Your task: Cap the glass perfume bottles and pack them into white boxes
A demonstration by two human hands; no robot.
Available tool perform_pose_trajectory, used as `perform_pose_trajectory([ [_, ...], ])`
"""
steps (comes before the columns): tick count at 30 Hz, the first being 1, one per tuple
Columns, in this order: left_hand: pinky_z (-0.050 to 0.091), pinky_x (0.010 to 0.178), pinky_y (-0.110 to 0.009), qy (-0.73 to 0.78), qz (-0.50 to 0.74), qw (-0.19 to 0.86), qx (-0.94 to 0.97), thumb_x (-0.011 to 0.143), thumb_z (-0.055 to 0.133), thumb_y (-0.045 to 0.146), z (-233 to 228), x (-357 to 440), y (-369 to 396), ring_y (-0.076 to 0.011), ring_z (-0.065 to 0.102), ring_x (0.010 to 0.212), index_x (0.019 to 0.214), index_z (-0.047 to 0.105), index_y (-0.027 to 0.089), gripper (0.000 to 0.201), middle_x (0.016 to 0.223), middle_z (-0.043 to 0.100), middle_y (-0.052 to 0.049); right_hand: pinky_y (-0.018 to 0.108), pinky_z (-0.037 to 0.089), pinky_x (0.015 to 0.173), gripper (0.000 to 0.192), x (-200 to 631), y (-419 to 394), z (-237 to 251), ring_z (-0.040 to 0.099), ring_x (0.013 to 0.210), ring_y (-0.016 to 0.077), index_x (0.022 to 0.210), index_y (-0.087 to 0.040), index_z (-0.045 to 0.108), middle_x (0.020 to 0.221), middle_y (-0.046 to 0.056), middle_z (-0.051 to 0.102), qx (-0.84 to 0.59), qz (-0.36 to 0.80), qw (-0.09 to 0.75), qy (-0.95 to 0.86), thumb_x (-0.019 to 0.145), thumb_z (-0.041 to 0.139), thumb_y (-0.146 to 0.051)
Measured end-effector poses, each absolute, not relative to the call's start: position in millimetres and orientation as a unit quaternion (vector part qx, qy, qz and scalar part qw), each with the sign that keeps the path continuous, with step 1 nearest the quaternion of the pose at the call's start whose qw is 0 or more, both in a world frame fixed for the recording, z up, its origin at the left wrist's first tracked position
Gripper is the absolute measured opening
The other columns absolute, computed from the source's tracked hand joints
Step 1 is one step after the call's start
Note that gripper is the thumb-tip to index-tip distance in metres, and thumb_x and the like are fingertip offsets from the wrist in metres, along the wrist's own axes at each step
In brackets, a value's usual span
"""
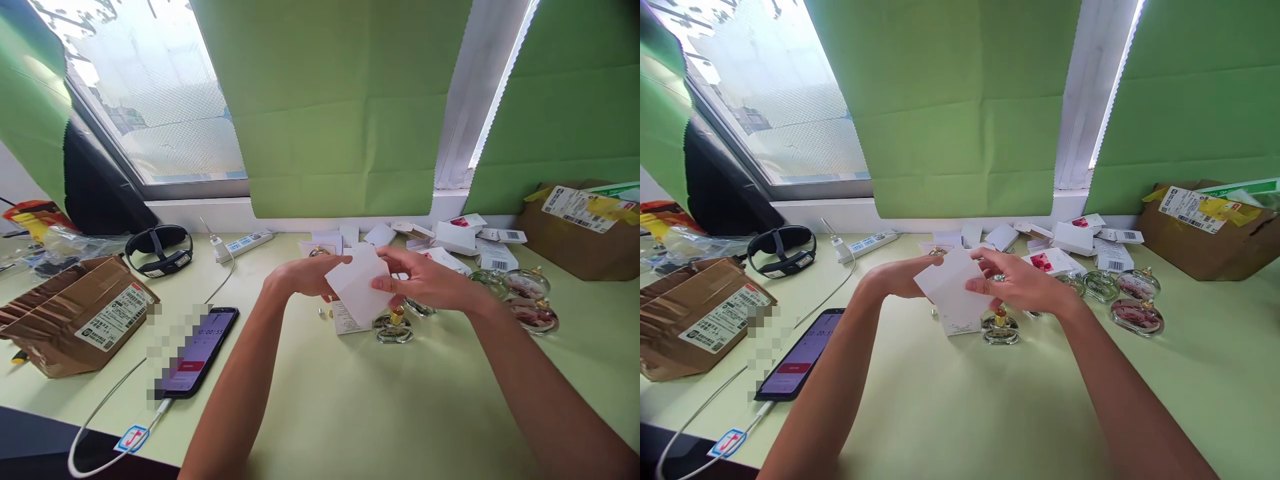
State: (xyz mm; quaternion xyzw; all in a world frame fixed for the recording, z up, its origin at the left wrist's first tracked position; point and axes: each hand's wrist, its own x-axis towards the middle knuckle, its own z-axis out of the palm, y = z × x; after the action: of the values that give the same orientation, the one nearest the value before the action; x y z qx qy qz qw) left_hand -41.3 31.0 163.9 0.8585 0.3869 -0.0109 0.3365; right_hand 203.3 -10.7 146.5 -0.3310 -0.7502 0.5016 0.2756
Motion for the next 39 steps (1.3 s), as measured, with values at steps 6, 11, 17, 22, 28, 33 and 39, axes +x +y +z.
perform_pose_trajectory([
  [6,0.051,0.078,-0.033,0.394,-0.021,0.28,0.875,0.079,0.058,0.03,165,-44,32,-0.0223,0.064,0.096,0.107,0.064,0.021,0.03,0.108,0.07,-0.005,0.025,0.054,0.044,0.04,202,-6,145,0.059,0.059,0.0115,0.122,-0.027,0.065,0.097,0.003,0.071,-0.347,0.475,0.368,-0.72,0.087,0.069,-0.045],
  [11,0.049,0.081,-0.033,0.424,-0.019,0.249,0.871,0.081,0.062,0.035,171,-43,28,-0.0236,0.062,0.106,0.132,0.053,0.025,0.052,0.121,0.066,-0.007,0.021,0.039,0.035,0.037,205,-3,145,0.061,0.062,0.0141,0.112,-0.028,0.066,0.093,0.003,0.071,-0.395,0.438,0.486,-0.645,0.086,0.068,-0.054],
  [17,0.049,0.096,-0.04,0.36,0.175,0.295,0.868,0.085,0.066,0.04,185,-38,11,-0.0249,0.053,0.124,0.155,0.018,0.034,0.086,0.141,0.051,-0.011,0.027,0.046,0.033,0.044,197,-6,149,0.058,0.054,0.0147,0.11,-0.028,0.063,0.09,0.004,0.07,-0.424,0.383,0.561,-0.599,0.082,0.068,-0.062],
  [22,0.048,0.1,-0.047,0.332,0.24,0.307,0.859,0.08,0.073,0.04,193,-32,-6,-0.0296,0.047,0.131,0.156,0.013,0.041,0.097,0.153,0.038,-0.009,0.029,0.053,0.037,0.045,191,-13,151,0.064,0.061,0.0183,0.111,-0.029,0.058,0.1,0.006,0.071,-0.441,0.35,0.566,-0.603,0.081,0.07,-0.06],
  [28,0.04,0.11,-0.053,0.353,0.256,0.256,0.863,0.083,0.068,0.053,187,-20,-13,-0.0381,0.036,0.14,0.157,0.017,0.035,0.092,0.158,0.033,-0.01,0.033,0.058,0.043,0.052,185,-18,148,0.069,0.065,0.0212,0.123,-0.034,0.054,0.102,0.005,0.072,-0.402,0.42,0.523,-0.623,0.081,0.071,-0.059],
  [33,0.034,0.114,-0.057,0.379,0.238,0.247,0.859,0.08,0.07,0.058,183,-15,-10,-0.0399,0.025,0.147,0.159,0.01,0.033,0.102,0.163,0.022,-0.01,0.047,0.063,0.071,0.07,188,-16,148,0.073,0.077,0.0259,0.147,-0.037,0.041,0.097,0.004,0.074,-0.333,0.514,0.465,-0.64,0.085,0.068,-0.057],
  [39,0.031,0.115,-0.063,0.348,0.29,0.262,0.852,0.073,0.079,0.052,184,-18,-6,-0.0417,0.029,0.146,0.158,0.011,0.035,0.11,0.161,0.028,-0.011,0.05,0.061,0.084,0.075,198,-15,153,0.072,0.092,0.0262,0.15,-0.037,0.036,0.12,0.005,0.071,-0.27,0.561,0.453,-0.639,0.086,0.072,-0.046],
])
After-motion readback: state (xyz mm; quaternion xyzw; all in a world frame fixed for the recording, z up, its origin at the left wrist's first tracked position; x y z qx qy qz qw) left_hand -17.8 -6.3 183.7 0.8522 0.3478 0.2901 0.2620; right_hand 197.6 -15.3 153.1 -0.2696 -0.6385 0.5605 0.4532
